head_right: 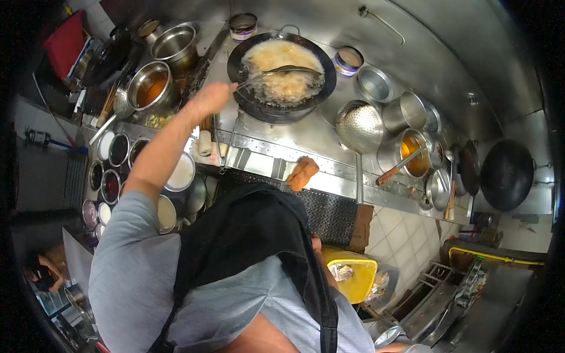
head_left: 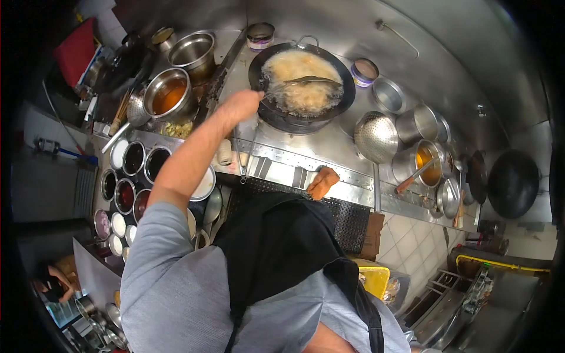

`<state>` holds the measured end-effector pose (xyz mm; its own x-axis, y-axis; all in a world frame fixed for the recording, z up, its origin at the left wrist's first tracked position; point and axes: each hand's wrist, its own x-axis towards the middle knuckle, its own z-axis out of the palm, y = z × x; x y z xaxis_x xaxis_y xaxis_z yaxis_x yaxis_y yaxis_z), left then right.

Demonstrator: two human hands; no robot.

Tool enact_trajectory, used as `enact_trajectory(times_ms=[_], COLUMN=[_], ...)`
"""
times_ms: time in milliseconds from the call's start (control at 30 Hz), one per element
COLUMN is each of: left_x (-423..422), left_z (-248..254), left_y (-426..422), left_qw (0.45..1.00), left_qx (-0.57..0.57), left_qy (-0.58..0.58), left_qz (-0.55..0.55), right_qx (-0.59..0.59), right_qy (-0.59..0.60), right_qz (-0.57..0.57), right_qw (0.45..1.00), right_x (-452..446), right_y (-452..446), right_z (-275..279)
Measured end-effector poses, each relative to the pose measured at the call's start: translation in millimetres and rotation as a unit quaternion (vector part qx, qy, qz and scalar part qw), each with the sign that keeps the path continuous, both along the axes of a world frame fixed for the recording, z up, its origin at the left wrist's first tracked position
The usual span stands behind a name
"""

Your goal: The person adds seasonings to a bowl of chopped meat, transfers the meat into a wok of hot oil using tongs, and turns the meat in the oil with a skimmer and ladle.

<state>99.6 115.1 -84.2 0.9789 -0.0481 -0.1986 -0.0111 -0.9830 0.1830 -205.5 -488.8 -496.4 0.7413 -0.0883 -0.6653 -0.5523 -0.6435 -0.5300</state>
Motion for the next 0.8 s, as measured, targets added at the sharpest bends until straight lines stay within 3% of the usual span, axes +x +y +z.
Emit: enact_trajectory(times_ms=[200,300,400,433,500,600,667,700,733,800], left_x=[-60,-70,-74,-79,-90,-109,-120,-123,-139,-173], left_z=[-43,-72,-84,-82,-74,-63,-53,-79,-90,-137], left_y=[-27,-27,-29,-36,-61,-115,-160,-180,-204,-246], left_qw=[0.995,0.992,0.989,0.988,0.984,0.957,0.929,0.922,0.948,0.942], left_qx=[-0.032,-0.032,-0.028,-0.026,0.001,-0.001,-0.039,-0.089,-0.177,-0.269], left_qy=[-0.026,-0.025,-0.009,0.001,-0.087,-0.270,-0.360,-0.370,-0.244,-0.170], left_qz=[0.092,0.119,0.145,0.151,0.156,0.107,0.080,0.073,0.103,0.108], right_qx=[0.020,0.107,-0.110,-0.073,0.002,0.048,0.031,0.023,-0.023,0.048], right_qy=[0.012,-0.030,0.052,0.022,-0.036,-0.039,-0.120,-0.172,-0.186,-0.053], right_qz=[0.003,0.162,0.035,0.036,0.032,0.095,0.289,0.369,0.424,0.331], right_qw=[1.000,0.981,0.992,0.996,0.999,0.994,0.949,0.913,0.886,0.941], right_x=[-30,-24,-4,0,6,20,10,6,19,32], right_y=[-41,-72,-81,-86,-101,-107,-165,-180,-164,-155], right_z=[-9,-29,-20,-26,-44,5,-120,-148,-54,-5])
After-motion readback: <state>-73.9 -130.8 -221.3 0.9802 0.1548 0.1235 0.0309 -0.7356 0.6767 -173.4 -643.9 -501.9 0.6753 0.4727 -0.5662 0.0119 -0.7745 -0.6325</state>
